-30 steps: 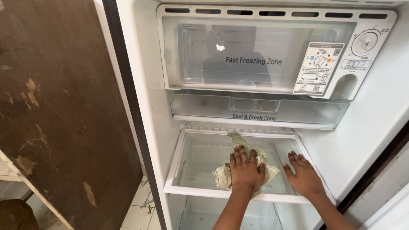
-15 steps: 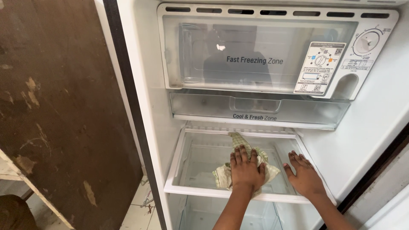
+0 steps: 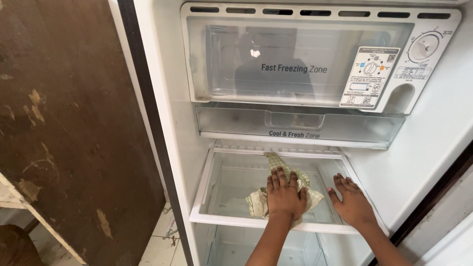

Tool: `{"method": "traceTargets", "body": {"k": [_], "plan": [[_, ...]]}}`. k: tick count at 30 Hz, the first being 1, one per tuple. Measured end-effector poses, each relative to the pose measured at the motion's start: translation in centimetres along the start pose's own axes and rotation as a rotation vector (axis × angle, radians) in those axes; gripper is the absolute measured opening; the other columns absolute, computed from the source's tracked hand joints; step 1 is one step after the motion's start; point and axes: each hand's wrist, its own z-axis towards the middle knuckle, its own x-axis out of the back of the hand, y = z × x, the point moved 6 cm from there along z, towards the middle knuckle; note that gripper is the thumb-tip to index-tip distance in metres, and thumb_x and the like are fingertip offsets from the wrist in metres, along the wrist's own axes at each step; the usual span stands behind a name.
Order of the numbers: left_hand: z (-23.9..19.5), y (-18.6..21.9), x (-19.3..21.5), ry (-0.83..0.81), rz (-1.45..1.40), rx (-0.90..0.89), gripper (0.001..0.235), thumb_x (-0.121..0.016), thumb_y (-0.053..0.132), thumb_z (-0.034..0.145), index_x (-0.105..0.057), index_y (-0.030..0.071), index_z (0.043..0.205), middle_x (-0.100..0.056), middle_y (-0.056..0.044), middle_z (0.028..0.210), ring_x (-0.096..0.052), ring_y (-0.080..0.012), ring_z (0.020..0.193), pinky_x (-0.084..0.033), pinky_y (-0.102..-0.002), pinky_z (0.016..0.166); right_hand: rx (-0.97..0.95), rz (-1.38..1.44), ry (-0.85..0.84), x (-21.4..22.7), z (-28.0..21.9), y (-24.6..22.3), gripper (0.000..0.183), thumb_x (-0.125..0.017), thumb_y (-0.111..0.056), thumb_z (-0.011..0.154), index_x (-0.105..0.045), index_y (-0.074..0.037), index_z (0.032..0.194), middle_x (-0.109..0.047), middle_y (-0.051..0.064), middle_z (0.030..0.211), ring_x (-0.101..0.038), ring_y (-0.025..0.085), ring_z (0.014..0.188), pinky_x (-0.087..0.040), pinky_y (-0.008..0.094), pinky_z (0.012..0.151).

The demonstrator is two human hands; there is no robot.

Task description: The person cleans the interior shelves and glass panels of a refrigerator with a cloth.

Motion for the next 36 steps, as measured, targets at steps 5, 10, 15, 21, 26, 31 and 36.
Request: {"method": "traceTargets", "body": {"k": [5, 10, 15, 21, 26, 31, 36], "plan": [[-2.7, 2.1, -1.2, -0.041, -0.022, -0.088, 0.070, -0.031, 0.047, 0.102, -0.024, 0.010, 0.162, -0.008, -0.028, 0.169, -0.005, -0.0441, 0.156, -0.002, -0.051, 0.125, -0.004, 0.017, 0.007, -0.8, 0.4, 0.7, 0.064, -0.041, -0.049, 0.101, -0.041, -0.015, 0.154, -0.035, 0.003, 0.164, -0.031, 0.025, 0.152, -0.026, 0.037, 0.124], [-3.2, 5.8, -4.0, 0.796, 0.046, -0.310, 0.066, -0.023, 0.045, 0.105, -0.024, 0.004, 0.157, -0.011, -0.030, 0.160, -0.006, -0.0469, 0.149, -0.002, -0.054, 0.122, 0.033, -0.024, 0.051, -2.5, 1.3, 1.7, 0.063, -0.039, -0.050, 0.101, -0.043, -0.015, 0.154, -0.038, 0.004, 0.164, -0.035, 0.026, 0.152, -0.029, 0.036, 0.125], [2.0, 6.8, -3.2, -0.159, -0.023, -0.178, 0.071, -0.032, 0.040, 0.098, -0.022, 0.012, 0.163, -0.009, -0.024, 0.170, -0.003, -0.0419, 0.158, 0.000, -0.050, 0.126, -0.009, 0.127, 0.026, -1.5, 0.9, 1.8, 0.057, -0.034, -0.038, 0.103, -0.042, -0.014, 0.154, -0.040, 0.005, 0.161, -0.035, 0.026, 0.150, -0.027, 0.037, 0.125], [0.1, 4.7, -1.0, -0.131, -0.087, -0.336, 0.063, -0.035, 0.040, 0.097, -0.037, 0.022, 0.157, -0.024, -0.017, 0.167, -0.021, -0.0364, 0.154, -0.013, -0.049, 0.126, -0.045, 0.172, 0.016, -1.8, 0.9, 2.4, 0.058, -0.032, -0.043, 0.105, -0.045, -0.015, 0.155, -0.045, 0.004, 0.159, -0.036, 0.025, 0.152, -0.029, 0.036, 0.125], [0.2, -7.1, 6.6, -0.051, -0.072, 0.064, 0.057, -0.034, 0.033, 0.096, -0.043, 0.028, 0.152, -0.035, -0.006, 0.163, -0.042, -0.0325, 0.142, -0.037, -0.057, 0.113, 0.043, 0.174, 0.081, -1.2, 0.2, 1.6, 0.054, -0.035, -0.041, 0.105, -0.048, -0.014, 0.150, -0.043, 0.004, 0.160, -0.036, 0.027, 0.150, -0.029, 0.038, 0.123], [-4.4, -16.5, 8.8, 0.083, 0.152, 0.232, 0.060, -0.035, 0.037, 0.098, -0.039, 0.020, 0.155, -0.031, -0.011, 0.164, -0.040, -0.0372, 0.143, -0.036, -0.053, 0.114, 0.044, 0.140, 0.110, -0.7, -0.1, 0.8, 0.055, -0.042, -0.044, 0.102, -0.052, -0.015, 0.148, -0.045, 0.003, 0.159, -0.038, 0.026, 0.149, -0.032, 0.037, 0.122], [-8.6, -18.0, 8.7, 0.167, 0.234, 0.259, 0.064, -0.036, 0.042, 0.098, -0.040, 0.009, 0.153, -0.031, -0.021, 0.163, -0.032, -0.0370, 0.150, -0.025, -0.045, 0.126, 0.074, 0.081, 0.129, -1.0, 0.5, 0.9, 0.054, -0.045, -0.044, 0.101, -0.053, -0.015, 0.146, -0.044, 0.003, 0.159, -0.040, 0.027, 0.147, -0.033, 0.038, 0.120]]}}
